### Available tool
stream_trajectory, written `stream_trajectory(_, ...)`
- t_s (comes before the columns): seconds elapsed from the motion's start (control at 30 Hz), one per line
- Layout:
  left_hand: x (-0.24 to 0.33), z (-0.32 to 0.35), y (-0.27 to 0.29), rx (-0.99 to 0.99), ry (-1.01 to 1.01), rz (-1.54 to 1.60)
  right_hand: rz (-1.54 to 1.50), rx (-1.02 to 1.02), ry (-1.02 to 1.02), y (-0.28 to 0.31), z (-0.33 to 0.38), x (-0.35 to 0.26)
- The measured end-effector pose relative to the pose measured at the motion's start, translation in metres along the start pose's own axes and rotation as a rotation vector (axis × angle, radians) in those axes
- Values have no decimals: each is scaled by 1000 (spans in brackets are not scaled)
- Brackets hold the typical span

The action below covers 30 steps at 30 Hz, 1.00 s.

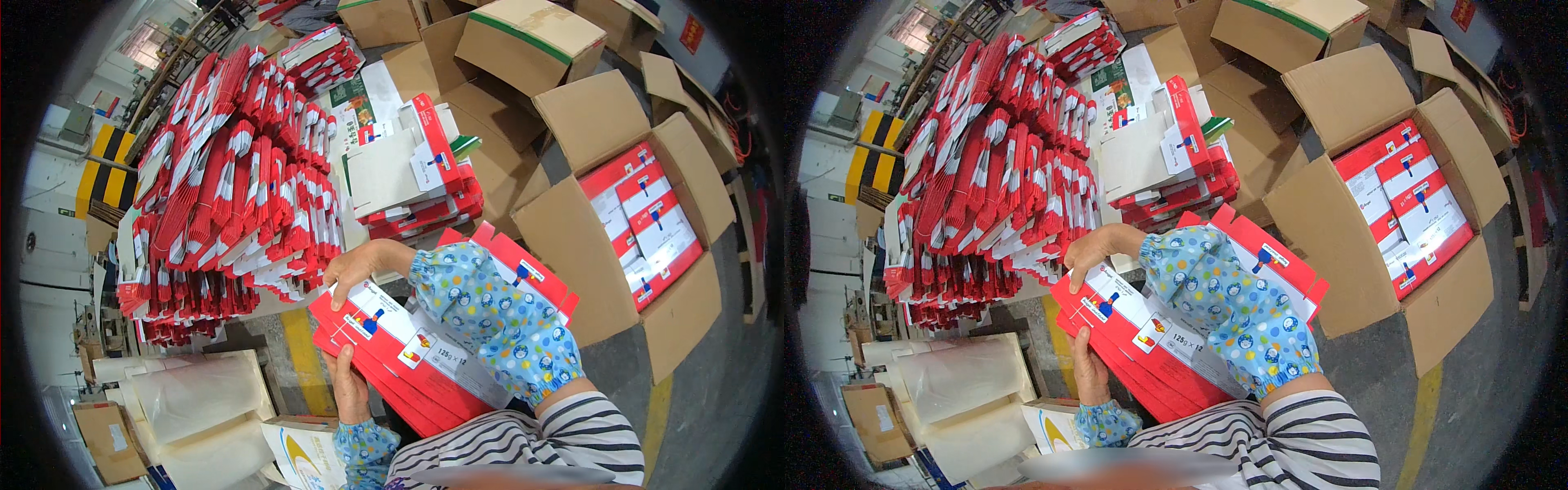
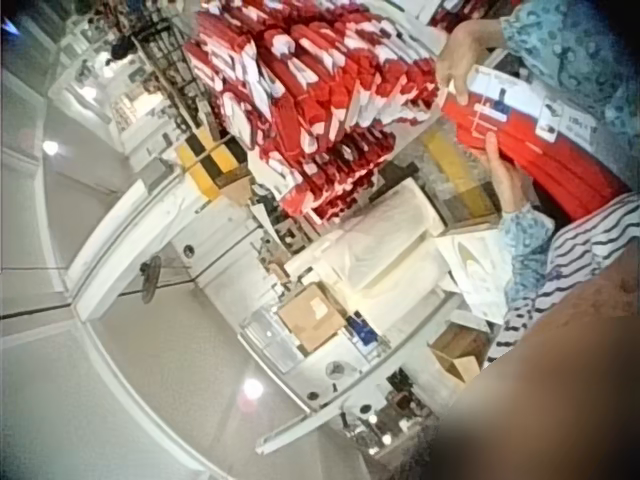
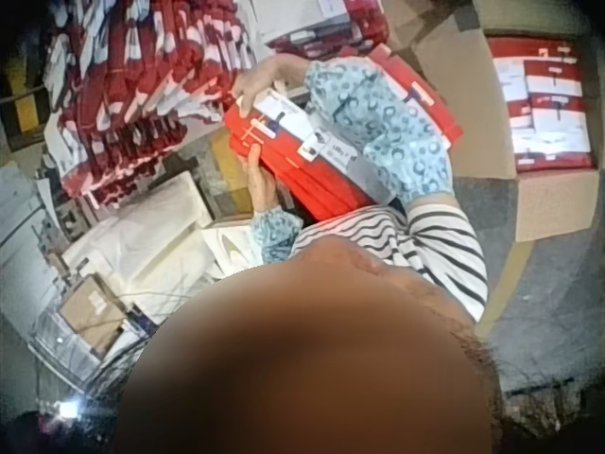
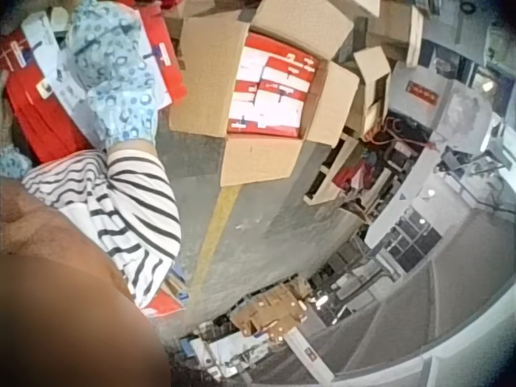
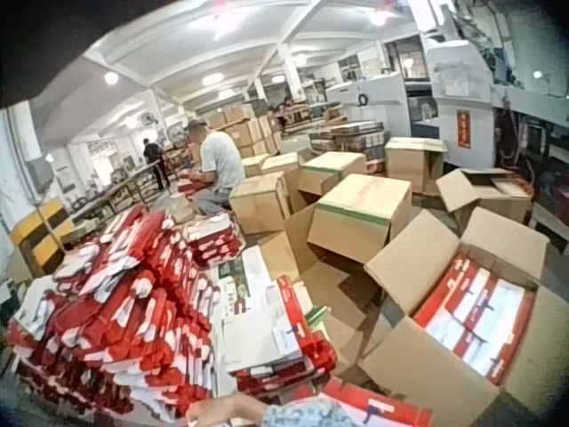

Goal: Sorting and packing red paper folders into cardboard boxes.

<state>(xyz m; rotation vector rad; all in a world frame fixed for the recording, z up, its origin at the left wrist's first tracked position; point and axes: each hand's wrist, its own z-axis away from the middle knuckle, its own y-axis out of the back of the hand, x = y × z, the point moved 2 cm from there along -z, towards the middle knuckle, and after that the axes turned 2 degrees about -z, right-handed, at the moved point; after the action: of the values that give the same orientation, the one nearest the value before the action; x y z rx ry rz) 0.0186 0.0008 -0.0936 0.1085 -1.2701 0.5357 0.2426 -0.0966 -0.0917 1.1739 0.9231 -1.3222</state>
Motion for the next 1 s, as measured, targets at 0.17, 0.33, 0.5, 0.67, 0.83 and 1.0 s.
stream_trajectory(0.17, -4, -5, 3, 59, -42, 15, 208, 98, -17, 12, -3, -6)
stream_trajectory(0.33, 0, 1, 1, 118, -64, -11, 200, 1065, 226, 121, 58, 69)
stream_trajectory(0.5, 11, 7, -6, 135, -84, -45, 24, 1578, -335, 172, 156, 169)
stream_trajectory(0.67, 4, 0, -5, 116, -72, -54, -121, 1541, -490, 185, 166, 244)
stream_trajectory(0.83, 5, -2, -1, 147, -72, -46, -204, 1409, -597, 185, 141, 250)
stream_trajectory(1.0, 5, -3, -5, 137, -42, -85, -303, 1329, -790, 188, 140, 264)
